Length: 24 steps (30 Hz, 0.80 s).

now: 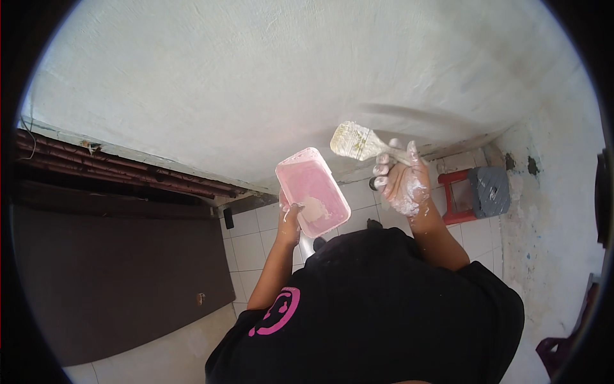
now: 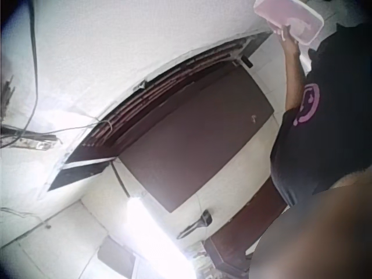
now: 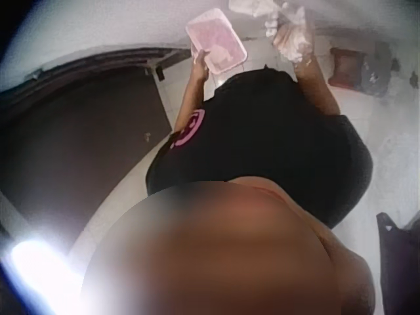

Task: The person applies white putty from a container onto a wall using a brush.

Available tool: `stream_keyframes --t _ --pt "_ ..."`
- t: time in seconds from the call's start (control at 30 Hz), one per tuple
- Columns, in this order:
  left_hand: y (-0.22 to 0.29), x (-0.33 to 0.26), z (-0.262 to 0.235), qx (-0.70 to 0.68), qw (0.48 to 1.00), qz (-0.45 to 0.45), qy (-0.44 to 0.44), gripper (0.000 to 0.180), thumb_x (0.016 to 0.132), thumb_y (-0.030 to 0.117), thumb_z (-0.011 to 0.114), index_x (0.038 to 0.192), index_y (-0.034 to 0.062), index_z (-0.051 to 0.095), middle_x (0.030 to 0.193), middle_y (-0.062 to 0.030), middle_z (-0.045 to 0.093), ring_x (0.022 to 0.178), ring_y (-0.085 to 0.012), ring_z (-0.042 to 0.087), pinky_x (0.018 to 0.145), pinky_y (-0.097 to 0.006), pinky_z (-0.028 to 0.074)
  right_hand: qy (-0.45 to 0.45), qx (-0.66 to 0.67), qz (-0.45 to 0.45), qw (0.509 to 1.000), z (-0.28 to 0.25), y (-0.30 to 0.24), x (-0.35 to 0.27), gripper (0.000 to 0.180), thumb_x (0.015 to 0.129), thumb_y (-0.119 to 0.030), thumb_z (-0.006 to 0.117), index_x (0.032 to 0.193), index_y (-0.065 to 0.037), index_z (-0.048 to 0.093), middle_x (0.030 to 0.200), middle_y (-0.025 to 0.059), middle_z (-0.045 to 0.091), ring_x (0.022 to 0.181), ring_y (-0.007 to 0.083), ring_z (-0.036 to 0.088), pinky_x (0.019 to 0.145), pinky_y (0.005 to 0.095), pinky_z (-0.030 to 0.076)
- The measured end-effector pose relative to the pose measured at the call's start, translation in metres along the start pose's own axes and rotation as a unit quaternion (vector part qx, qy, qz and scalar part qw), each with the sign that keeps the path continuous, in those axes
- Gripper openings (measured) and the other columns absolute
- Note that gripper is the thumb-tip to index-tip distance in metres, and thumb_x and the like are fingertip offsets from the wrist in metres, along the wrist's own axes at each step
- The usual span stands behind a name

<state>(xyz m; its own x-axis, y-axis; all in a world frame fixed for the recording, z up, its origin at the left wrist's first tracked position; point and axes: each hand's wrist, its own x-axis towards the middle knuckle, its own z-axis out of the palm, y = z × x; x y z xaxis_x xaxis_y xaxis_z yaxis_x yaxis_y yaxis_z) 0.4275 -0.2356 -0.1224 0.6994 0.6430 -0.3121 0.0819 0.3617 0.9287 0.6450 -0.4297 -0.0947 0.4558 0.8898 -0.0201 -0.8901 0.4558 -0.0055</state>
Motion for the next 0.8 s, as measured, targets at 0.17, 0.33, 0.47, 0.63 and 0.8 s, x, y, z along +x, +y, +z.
stream_keyframes --t 0.17,0.33,0.47,0.63,0.8 --pt "0.001 0.001 -0.008 0.003 0.999 -0.041 -0.036 0.061 0.082 0.013 0.042 0.138 0.0090 0.019 0.123 -0.0152 0.042 0.112 -0.0272 0.047 0.093 -0.040 0.041 -0.123 -0.283 -0.143 0.940 0.022 0.006 -0.012 0.017 0.094 -0.020 0.045 0.110 -0.017 0.044 0.103 0.0049 0.046 0.096 0.0204 0.051 0.076 0.0300 0.049" --pt "0.004 0.006 -0.014 0.031 0.996 -0.045 -0.069 0.059 0.085 0.017 0.041 0.140 0.0097 0.018 0.126 -0.0158 0.041 0.116 -0.0298 0.044 0.098 -0.044 0.039 -0.070 -0.513 -0.268 0.813 -0.002 -0.001 -0.012 0.037 0.091 -0.004 0.043 0.127 -0.002 0.034 0.103 0.0054 0.045 0.083 0.0122 0.053 0.079 0.0299 0.049" --pt "0.003 0.010 -0.016 0.044 0.995 -0.019 -0.091 0.059 0.085 0.017 0.042 0.139 0.0096 0.019 0.127 -0.0156 0.041 0.117 -0.0299 0.044 0.098 -0.043 0.039 0.138 -0.624 -0.350 0.685 -0.005 0.005 -0.007 0.033 0.092 -0.004 0.039 0.124 0.004 0.035 0.106 0.0120 0.047 0.071 0.0129 0.056 0.061 0.0247 0.053" --pt "-0.002 0.015 -0.024 0.032 0.994 -0.030 -0.103 0.062 0.086 0.018 0.042 0.141 0.0102 0.015 0.131 -0.0159 0.038 0.119 -0.0302 0.043 0.098 -0.043 0.038 0.177 -0.575 -0.428 0.674 -0.020 -0.010 0.012 0.043 0.091 -0.003 0.043 0.131 -0.004 0.027 0.114 0.0157 0.051 0.068 0.0142 0.061 0.052 0.0222 0.052" --pt "-0.004 0.016 -0.033 0.051 0.992 -0.021 -0.115 0.062 0.087 0.021 0.044 0.142 0.0105 0.015 0.134 -0.0155 0.036 0.120 -0.0302 0.043 0.099 -0.043 0.038 0.193 -0.698 -0.540 0.429 -0.029 -0.042 0.052 0.035 0.085 0.000 0.047 0.119 0.000 0.039 0.106 0.0190 0.055 0.074 0.0274 0.060 0.059 0.0321 0.047"
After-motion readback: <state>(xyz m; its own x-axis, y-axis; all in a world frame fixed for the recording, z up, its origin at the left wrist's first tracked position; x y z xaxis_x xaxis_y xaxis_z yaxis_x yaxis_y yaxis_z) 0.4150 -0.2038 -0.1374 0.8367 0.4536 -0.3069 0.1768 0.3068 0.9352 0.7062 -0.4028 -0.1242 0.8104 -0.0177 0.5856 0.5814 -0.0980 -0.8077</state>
